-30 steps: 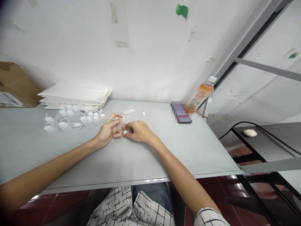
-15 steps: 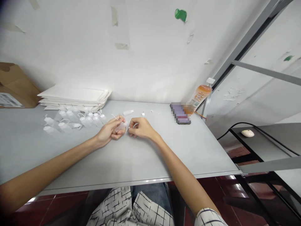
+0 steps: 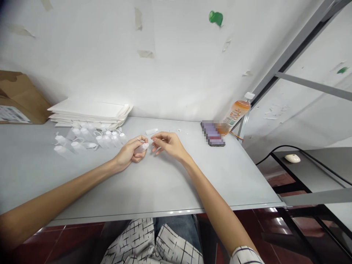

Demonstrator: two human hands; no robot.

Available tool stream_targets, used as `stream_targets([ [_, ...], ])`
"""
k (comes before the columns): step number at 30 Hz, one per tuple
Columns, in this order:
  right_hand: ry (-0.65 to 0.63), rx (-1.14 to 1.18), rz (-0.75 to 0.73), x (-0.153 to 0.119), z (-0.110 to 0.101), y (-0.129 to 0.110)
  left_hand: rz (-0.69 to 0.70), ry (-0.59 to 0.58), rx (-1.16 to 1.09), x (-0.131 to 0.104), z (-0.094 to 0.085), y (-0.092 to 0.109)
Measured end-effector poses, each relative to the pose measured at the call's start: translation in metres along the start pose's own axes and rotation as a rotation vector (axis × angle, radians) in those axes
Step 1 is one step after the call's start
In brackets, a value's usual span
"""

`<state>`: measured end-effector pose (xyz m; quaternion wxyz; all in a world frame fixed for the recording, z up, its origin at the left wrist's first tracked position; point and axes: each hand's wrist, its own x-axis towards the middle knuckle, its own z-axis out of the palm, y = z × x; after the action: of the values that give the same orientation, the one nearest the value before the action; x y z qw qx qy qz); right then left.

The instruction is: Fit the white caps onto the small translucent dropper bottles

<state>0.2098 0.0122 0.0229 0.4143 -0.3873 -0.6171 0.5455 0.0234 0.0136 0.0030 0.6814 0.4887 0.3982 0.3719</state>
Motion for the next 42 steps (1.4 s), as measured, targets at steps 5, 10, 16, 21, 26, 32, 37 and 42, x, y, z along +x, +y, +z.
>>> stream_targets([
  [5, -0.002, 0.008, 0.008, -0.003, 0.000, -0.005, 0.023, 0.016, 0.022, -0.001, 0.002, 0.002],
  [10, -0.056, -0.014, 0.041, -0.004, -0.001, -0.006, 0.025, 0.054, 0.106, -0.003, 0.003, 0.004],
  [16, -0.075, -0.034, 0.002, -0.003, 0.000, -0.002, 0.024, 0.097, 0.182, -0.004, 0.003, 0.002],
  [21, -0.112, -0.067, -0.039, -0.004, -0.001, -0.001, 0.037, 0.114, 0.296, -0.002, 0.001, -0.001],
  [26, -0.116, -0.064, 0.006, -0.003, 0.000, 0.000, 0.111, 0.108, 0.382, -0.003, 0.001, -0.002],
  [32, -0.072, -0.050, 0.071, -0.004, 0.003, -0.005, 0.171, 0.121, 0.486, -0.010, 0.005, 0.000],
  [37, -0.097, -0.133, 0.095, -0.002, 0.003, 0.000, 0.236, 0.153, 0.562, -0.011, 0.006, -0.002],
  [42, -0.107, -0.297, 0.081, -0.002, 0.007, 0.010, 0.261, 0.129, 0.567, -0.009, 0.006, -0.005],
])
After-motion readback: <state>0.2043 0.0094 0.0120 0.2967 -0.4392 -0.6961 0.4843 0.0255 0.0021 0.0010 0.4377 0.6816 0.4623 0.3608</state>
